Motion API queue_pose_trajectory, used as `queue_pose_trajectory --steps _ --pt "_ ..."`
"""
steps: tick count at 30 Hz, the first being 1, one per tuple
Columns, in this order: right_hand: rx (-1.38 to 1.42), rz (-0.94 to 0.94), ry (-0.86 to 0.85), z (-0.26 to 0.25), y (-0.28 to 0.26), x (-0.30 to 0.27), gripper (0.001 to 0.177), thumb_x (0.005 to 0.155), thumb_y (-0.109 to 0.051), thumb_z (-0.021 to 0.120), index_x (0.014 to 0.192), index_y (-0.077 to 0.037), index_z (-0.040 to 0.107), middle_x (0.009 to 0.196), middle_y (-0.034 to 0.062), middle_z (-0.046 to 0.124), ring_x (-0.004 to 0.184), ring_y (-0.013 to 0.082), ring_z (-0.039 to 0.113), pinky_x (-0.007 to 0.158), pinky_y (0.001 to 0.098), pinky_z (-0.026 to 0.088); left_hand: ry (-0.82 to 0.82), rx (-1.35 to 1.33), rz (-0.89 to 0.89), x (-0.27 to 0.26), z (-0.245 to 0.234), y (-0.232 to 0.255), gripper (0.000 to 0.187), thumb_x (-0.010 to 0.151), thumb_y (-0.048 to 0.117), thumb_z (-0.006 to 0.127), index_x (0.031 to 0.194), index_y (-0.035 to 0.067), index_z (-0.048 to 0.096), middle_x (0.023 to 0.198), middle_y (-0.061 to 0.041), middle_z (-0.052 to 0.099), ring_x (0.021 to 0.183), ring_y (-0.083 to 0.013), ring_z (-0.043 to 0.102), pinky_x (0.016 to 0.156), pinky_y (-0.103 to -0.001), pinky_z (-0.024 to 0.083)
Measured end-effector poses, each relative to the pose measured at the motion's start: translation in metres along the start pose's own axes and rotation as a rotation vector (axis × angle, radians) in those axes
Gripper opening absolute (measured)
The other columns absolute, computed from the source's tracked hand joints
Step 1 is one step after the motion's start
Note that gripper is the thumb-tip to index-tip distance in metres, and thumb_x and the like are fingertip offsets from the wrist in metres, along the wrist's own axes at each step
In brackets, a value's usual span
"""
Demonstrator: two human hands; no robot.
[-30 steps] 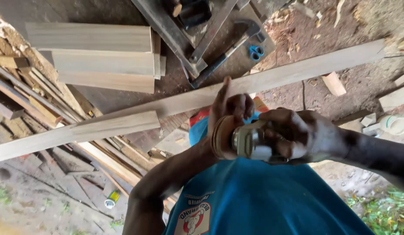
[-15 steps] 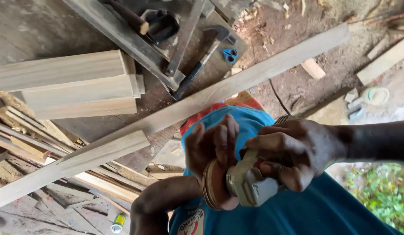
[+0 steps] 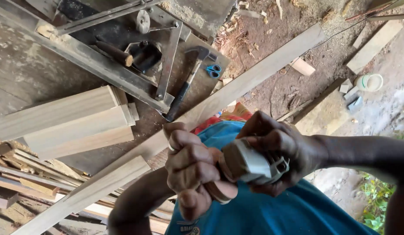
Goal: Replacing a sanding disc on an angle grinder and using it to sand a wooden plank.
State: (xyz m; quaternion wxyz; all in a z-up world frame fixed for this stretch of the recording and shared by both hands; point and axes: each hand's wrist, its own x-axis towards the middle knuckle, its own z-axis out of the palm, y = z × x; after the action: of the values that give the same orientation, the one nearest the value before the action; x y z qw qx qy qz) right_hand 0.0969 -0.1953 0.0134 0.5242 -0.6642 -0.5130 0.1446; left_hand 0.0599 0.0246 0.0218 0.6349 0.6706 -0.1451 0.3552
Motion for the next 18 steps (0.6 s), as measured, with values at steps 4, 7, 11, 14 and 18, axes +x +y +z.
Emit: queue_pose_trajectory --steps 4,7,11,14,18 --pt "0.309 0.281 0.238 0.009 0.016 -0.019 0.063 0.077 -0.045 0.083 0.113 -0.012 0.045 0.105 0.0061 0.053 0.096 0.026 0.055 0.077 0.0374 0.044 -0.121 0.231 0.44 0.018 0.018 -0.037 0.01 0.088 0.004 0.036 0.087 0.014 0.036 0.061 0.005 0.045 0.06 -0.0177 0.031 0.065 -0.04 0.027" --pt "0.76 0.536 0.443 0.038 0.046 -0.039 0.057 0.07 -0.026 0.085 0.104 -0.005 0.043 0.09 0.0138 0.054 0.078 0.0278 0.058 0.059 0.042 0.049 -0.178 0.338 0.465 -0.006 0.036 -0.087 0.015 0.096 0.007 0.026 0.091 0.014 0.038 0.059 0.004 0.034 0.055 -0.0219 0.035 0.062 -0.037 0.022" --pt "1.312 0.951 0.671 0.068 0.094 -0.08 0.036 0.081 -0.029 0.079 0.087 0.0 0.059 0.078 0.0319 0.068 0.057 0.0534 0.07 0.037 0.0652 0.053 -0.411 0.452 -0.088 -0.044 0.048 -0.128 0.052 0.109 0.033 0.032 0.061 0.018 0.043 0.047 -0.009 0.041 0.058 -0.0463 0.059 0.079 -0.05 0.049" --pt "1.419 0.965 0.703 0.099 0.138 -0.118 0.045 0.084 -0.038 0.069 0.093 0.006 0.068 0.078 0.041 0.065 0.059 0.0565 0.067 0.034 0.0629 0.05 -0.552 0.45 -0.346 -0.056 0.061 -0.137 0.051 0.105 0.04 0.037 0.062 0.014 0.046 0.051 -0.017 0.048 0.069 -0.057 0.059 0.061 -0.06 0.046" --pt "1.631 0.826 0.719 0.123 0.155 -0.131 0.052 0.088 -0.041 0.062 0.099 0.009 0.071 0.087 0.0424 0.067 0.059 0.0563 0.061 0.027 0.0615 0.048 -0.733 0.409 -0.796 -0.045 0.061 -0.128 0.062 0.098 0.06 0.035 0.07 0.009 0.058 0.066 -0.025 0.063 0.082 -0.0611 0.062 0.072 -0.064 0.046"
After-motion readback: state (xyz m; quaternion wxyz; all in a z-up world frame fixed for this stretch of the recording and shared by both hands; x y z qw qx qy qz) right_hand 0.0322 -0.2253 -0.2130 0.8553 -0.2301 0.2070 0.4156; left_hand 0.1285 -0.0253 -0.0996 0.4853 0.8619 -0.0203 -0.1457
